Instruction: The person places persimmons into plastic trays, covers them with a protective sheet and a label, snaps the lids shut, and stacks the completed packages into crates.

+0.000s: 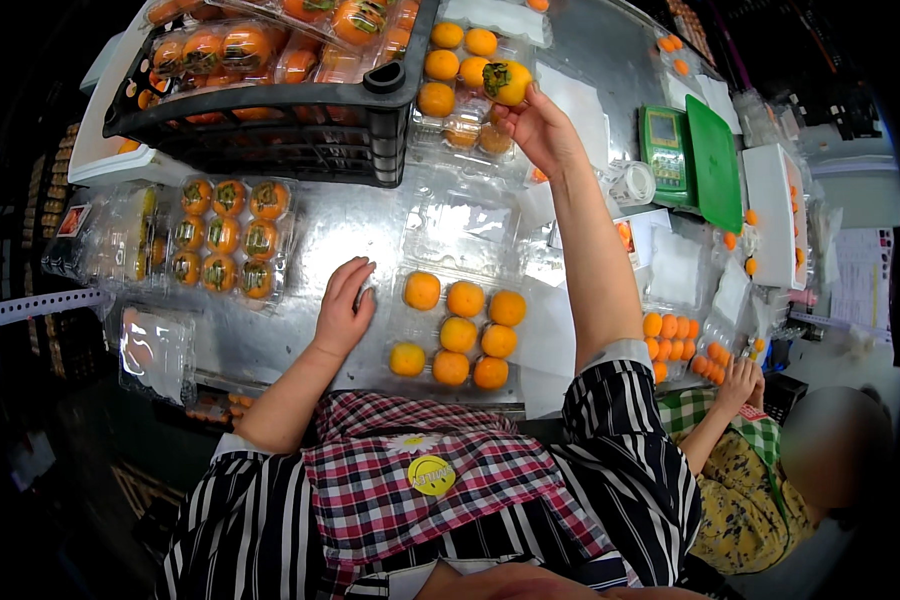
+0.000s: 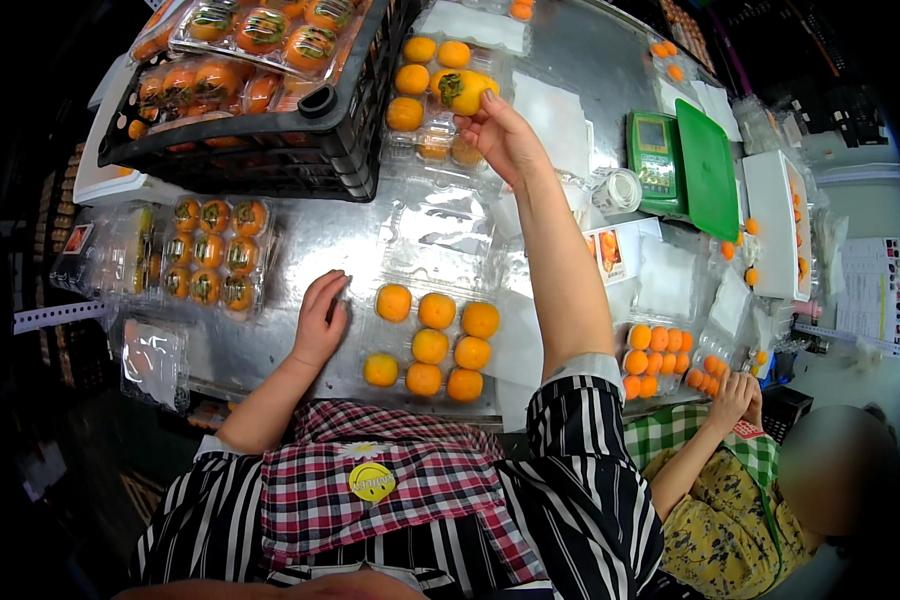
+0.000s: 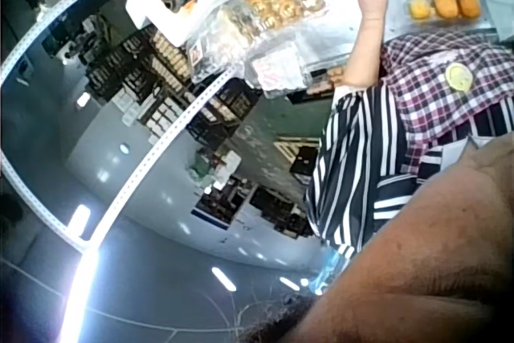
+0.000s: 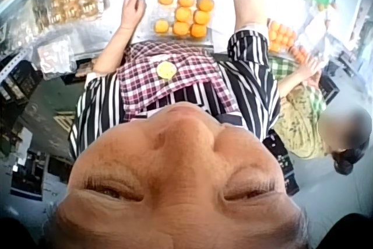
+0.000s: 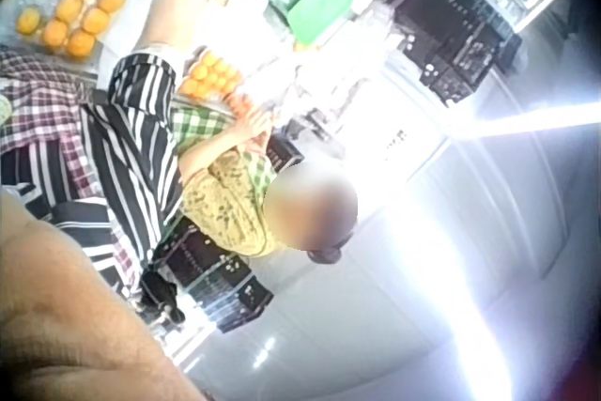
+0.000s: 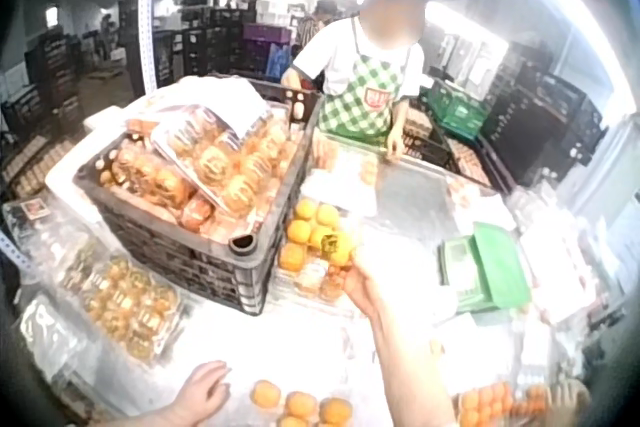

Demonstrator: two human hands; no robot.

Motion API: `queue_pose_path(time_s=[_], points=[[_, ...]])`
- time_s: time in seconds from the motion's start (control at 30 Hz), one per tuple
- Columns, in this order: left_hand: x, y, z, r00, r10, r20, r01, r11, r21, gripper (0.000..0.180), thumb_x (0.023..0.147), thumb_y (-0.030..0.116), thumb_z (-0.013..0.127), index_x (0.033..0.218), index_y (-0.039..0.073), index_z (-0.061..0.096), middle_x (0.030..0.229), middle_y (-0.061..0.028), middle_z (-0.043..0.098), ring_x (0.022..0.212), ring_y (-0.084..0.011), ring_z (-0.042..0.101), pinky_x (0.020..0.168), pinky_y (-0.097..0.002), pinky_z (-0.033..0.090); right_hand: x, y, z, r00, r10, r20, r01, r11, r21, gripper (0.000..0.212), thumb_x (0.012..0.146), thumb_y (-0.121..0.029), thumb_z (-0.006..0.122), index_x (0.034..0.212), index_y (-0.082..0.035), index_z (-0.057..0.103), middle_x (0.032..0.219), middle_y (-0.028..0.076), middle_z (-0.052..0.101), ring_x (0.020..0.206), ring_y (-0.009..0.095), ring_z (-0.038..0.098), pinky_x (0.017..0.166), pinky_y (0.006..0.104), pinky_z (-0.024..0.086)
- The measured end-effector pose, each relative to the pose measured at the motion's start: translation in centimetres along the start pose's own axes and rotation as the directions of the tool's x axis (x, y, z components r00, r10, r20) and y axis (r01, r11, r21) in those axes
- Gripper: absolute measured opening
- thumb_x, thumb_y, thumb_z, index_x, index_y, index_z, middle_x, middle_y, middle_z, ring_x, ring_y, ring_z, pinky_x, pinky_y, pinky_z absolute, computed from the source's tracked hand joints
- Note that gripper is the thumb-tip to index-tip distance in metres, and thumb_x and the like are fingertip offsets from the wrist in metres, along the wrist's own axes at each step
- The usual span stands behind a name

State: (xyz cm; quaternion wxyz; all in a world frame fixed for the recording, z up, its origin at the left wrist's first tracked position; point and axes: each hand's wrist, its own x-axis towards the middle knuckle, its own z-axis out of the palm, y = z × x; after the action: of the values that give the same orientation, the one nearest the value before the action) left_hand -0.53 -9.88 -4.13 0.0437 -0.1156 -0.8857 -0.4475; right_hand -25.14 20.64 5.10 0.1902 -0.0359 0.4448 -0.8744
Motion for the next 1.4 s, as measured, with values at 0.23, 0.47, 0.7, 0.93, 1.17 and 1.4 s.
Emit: queue_pose_path(time_s=[0.23, 0.47, 0.7, 0.93, 1.17, 1.4], points=[[-0.1, -0.1, 0.0, 1.000, 0.002, 0.003, -0.002, 1.000, -0.013, 0.039, 0.081, 0.002, 0.057, 0.121, 0.003, 0.058, 0.125, -0.0138, 0.055, 0.118, -0.0320, 0.051, 0.102, -0.0394, 0.041, 0.3, -0.6, 0.6, 0.995, -0.088, -0.047, 0.064, 0.926, -0.373, 0.049, 0.089, -0.032, 0.065, 0.121, 0.003, 0.053, 0.106, 0.009, 0.061, 0.096, 0.016, 0.056, 0.081, 0.0268, 0.046], [-0.1, -0.1, 0.0, 1.000, -0.006, 0.012, 0.006, 1.000, -0.017, 0.040, 0.082, 0.002, 0.057, 0.121, 0.003, 0.058, 0.126, -0.0138, 0.055, 0.119, -0.0318, 0.050, 0.102, -0.0391, 0.041, 1.0, 0.1, 2.1, 0.914, -0.297, 0.275, 0.185, -0.298, -0.937, 0.052, 0.075, -0.020, 0.075, 0.121, -0.005, 0.058, 0.114, 0.014, 0.060, 0.110, 0.035, 0.053, 0.096, 0.0404, 0.044], [-0.1, -0.3, 0.0, 1.000, -0.011, 0.014, 0.011, 1.000, 0.007, 0.040, 0.082, 0.002, 0.057, 0.122, 0.003, 0.058, 0.126, -0.0137, 0.055, 0.119, -0.0318, 0.051, 0.102, -0.0392, 0.041, 1.8, 1.6, 1.7, 0.900, -0.241, 0.363, 0.187, -0.538, -0.822, 0.049, 0.071, -0.026, 0.075, 0.112, -0.006, 0.059, 0.108, 0.011, 0.057, 0.106, 0.031, 0.052, 0.090, 0.0409, 0.043], [-0.1, -0.2, 0.0, 1.000, 0.004, -0.003, -0.004, 1.000, 0.005, 0.040, 0.082, 0.002, 0.057, 0.121, 0.003, 0.058, 0.126, -0.0141, 0.055, 0.119, -0.0320, 0.051, 0.102, -0.0392, 0.041, 2.3, 2.7, 1.7, 0.892, -0.268, 0.365, 0.166, -0.557, -0.814, 0.049, 0.072, -0.027, 0.075, 0.114, -0.007, 0.059, 0.107, 0.011, 0.057, 0.106, 0.031, 0.051, 0.090, 0.0422, 0.042], [-0.3, -1.0, 0.6, 1.000, 0.005, -0.013, -0.005, 1.000, -0.001, 0.036, 0.082, 0.002, 0.058, 0.119, 0.003, 0.059, 0.124, -0.0159, 0.056, 0.117, -0.0326, 0.052, 0.101, -0.0391, 0.042, -5.2, 3.2, 0.2, 0.740, -0.541, 0.400, 0.215, -0.374, -0.902, 0.042, 0.078, -0.025, 0.074, 0.114, -0.007, 0.061, 0.109, 0.012, 0.061, 0.106, 0.031, 0.054, 0.091, 0.0412, 0.043], [-0.4, -1.2, 0.8, 0.999, 0.052, -0.005, -0.052, 0.998, 0.021, 0.036, 0.082, 0.005, 0.059, 0.119, 0.004, 0.059, 0.124, -0.0150, 0.056, 0.117, -0.0322, 0.052, 0.101, -0.0392, 0.041, -26.1, 8.5, -0.7, 0.784, -0.559, -0.272, -0.147, 0.258, -0.955, 0.018, 0.085, -0.006, 0.064, 0.103, -0.003, 0.066, 0.084, 0.005, 0.063, 0.073, 0.013, 0.057, 0.065, 0.0246, 0.045]])
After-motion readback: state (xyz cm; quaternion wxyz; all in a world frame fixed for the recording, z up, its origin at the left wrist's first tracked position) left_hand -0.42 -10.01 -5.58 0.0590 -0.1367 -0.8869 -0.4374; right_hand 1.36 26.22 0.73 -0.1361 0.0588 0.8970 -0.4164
